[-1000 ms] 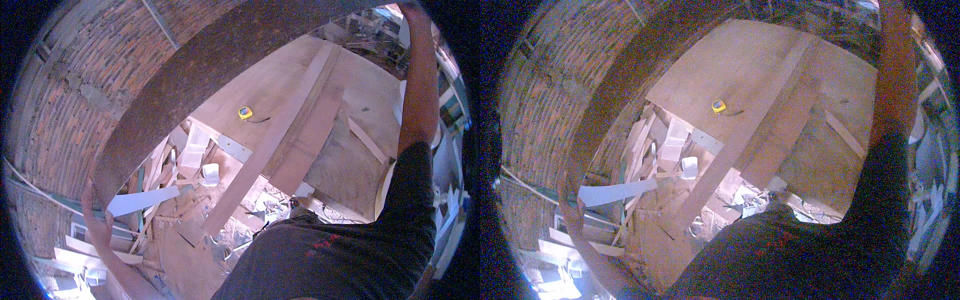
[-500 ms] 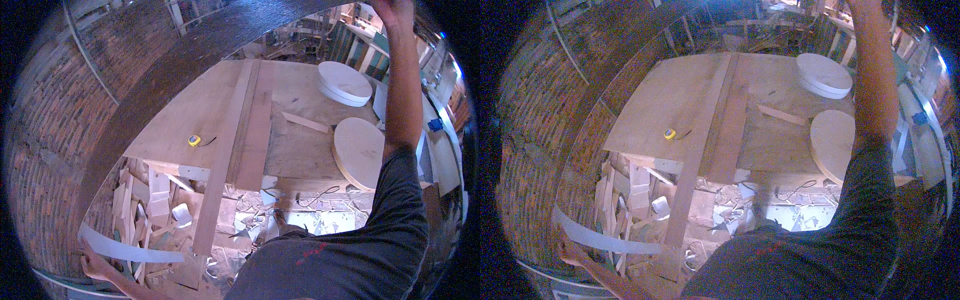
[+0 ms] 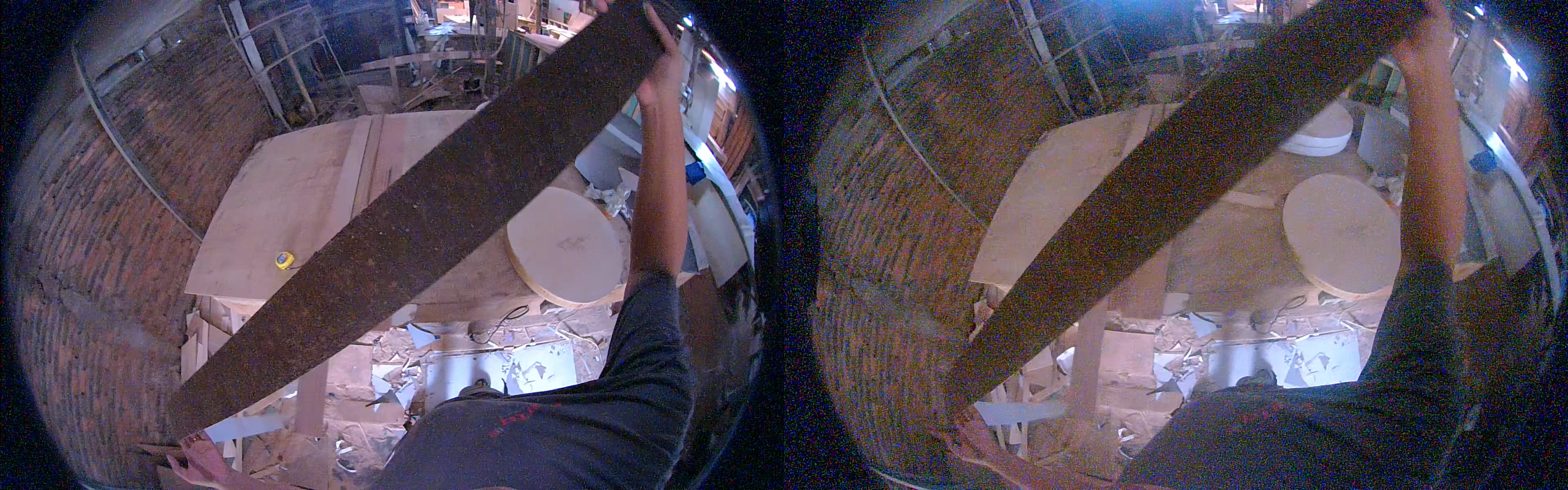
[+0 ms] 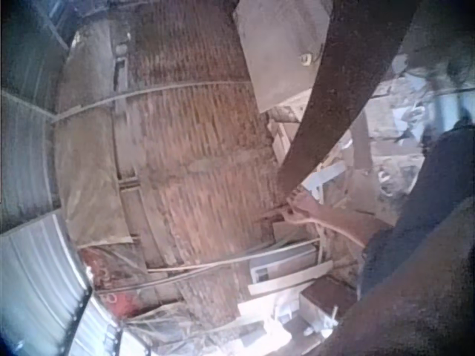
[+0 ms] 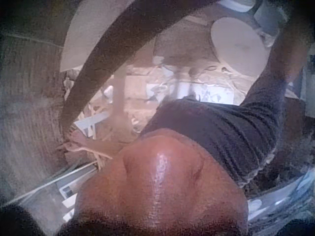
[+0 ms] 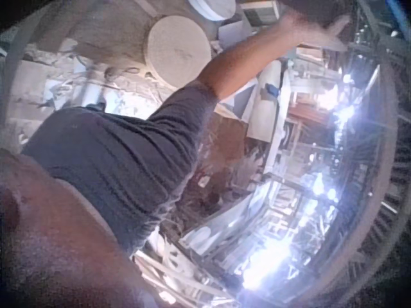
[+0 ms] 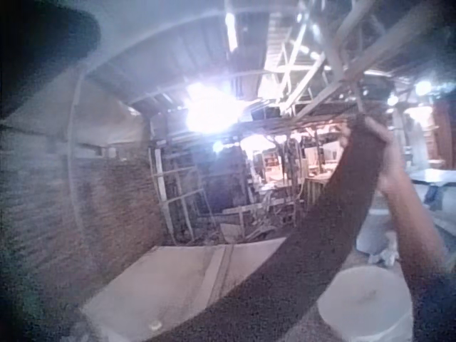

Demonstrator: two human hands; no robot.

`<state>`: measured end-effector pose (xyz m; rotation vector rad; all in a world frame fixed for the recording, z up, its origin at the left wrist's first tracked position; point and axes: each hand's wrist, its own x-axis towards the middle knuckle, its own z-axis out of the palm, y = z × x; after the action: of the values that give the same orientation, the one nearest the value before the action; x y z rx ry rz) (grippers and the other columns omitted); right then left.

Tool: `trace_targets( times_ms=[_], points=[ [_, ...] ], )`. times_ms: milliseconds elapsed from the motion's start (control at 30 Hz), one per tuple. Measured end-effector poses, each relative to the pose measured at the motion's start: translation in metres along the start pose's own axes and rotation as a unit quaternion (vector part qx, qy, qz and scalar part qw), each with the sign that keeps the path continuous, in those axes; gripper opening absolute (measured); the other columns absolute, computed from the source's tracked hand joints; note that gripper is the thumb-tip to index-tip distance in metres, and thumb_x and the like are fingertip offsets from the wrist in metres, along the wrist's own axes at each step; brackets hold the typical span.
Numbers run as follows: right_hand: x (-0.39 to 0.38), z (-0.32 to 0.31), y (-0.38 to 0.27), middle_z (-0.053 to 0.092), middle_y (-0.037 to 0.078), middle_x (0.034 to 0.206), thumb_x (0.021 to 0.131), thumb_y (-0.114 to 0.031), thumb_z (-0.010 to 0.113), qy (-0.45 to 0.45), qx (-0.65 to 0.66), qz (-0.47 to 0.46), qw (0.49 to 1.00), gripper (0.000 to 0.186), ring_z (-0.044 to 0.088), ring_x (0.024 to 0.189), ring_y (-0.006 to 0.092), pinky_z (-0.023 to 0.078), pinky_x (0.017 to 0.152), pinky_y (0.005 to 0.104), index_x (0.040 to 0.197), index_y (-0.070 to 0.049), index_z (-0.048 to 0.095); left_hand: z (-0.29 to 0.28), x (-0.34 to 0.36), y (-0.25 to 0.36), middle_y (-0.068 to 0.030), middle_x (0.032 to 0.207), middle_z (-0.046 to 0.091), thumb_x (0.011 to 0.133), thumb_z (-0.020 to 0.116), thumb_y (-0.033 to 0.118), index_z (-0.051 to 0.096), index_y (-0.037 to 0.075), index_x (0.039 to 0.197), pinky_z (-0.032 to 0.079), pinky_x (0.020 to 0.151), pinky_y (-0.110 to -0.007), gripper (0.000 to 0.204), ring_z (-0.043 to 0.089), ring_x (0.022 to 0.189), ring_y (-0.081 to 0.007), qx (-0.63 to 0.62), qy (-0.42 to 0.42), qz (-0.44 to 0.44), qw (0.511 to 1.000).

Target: The person applies a strip of edge banding to the perimeter of a round wooden board. They position the strip, press it along the edge, and smooth it down by hand to adhere it to the surface.

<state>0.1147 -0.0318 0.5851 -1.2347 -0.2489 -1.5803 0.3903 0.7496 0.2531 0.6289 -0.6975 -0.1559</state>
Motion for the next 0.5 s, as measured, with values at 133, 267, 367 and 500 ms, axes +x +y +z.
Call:
trace_targets(
  times_ms=[133,267,367,500],
  points=[
    [0.048,-0.154,-0.010,0.066,0.020,0.128,0.103,-0.027,0.057,-0.040,-0.013,0.097,0.994,0.048,0.067,0.110,0.0336,0.054,0.099,0.0439,0.143,-0.001,0.048,-0.062,-0.019,-0.032,-0.0233,0.134,0.065,0.100,0.059,0.022,0.060,-0.007,0.134,0.048,0.108,-0.053,0.045,0.063,0.123,-0.0369,0.013,0.299,0.042,0.953],
    [0.011,-0.212,-0.023,0.064,0.023,0.135,0.103,-0.026,0.057,0.036,-0.068,0.136,0.988,0.051,0.066,0.113,0.0335,0.052,0.101,0.0437,0.144,0.002,0.046,-0.047,-0.011,-0.063,-0.0231,0.131,0.067,0.098,0.059,0.018,0.063,-0.007,0.129,0.051,0.105,-0.053,0.040,0.066,0.117,-0.0368,0.163,0.394,0.052,0.903],
    [0.014,-0.292,-0.034,0.063,0.021,0.138,0.106,-0.028,0.054,-0.030,-0.062,0.182,0.981,0.053,0.065,0.116,0.0305,0.052,0.100,0.0430,0.148,0.002,0.044,0.018,0.009,-0.091,-0.0224,0.126,0.069,0.096,0.060,0.017,0.064,-0.007,0.126,0.052,0.103,-0.053,0.039,0.067,0.115,-0.0376,0.264,0.443,0.045,0.856],
    [0.004,-0.416,-0.069,0.051,0.016,0.152,0.109,-0.037,0.045,0.021,-0.111,0.209,0.971,0.058,0.056,0.130,0.0285,0.043,0.111,0.0448,0.155,-0.002,0.039,0.094,0.058,-0.125,-0.0215,0.121,0.070,0.091,0.064,0.015,0.064,-0.007,0.122,0.054,0.100,-0.054,0.038,0.068,0.110,-0.0395,0.194,0.393,0.020,0.899]
  ],
)
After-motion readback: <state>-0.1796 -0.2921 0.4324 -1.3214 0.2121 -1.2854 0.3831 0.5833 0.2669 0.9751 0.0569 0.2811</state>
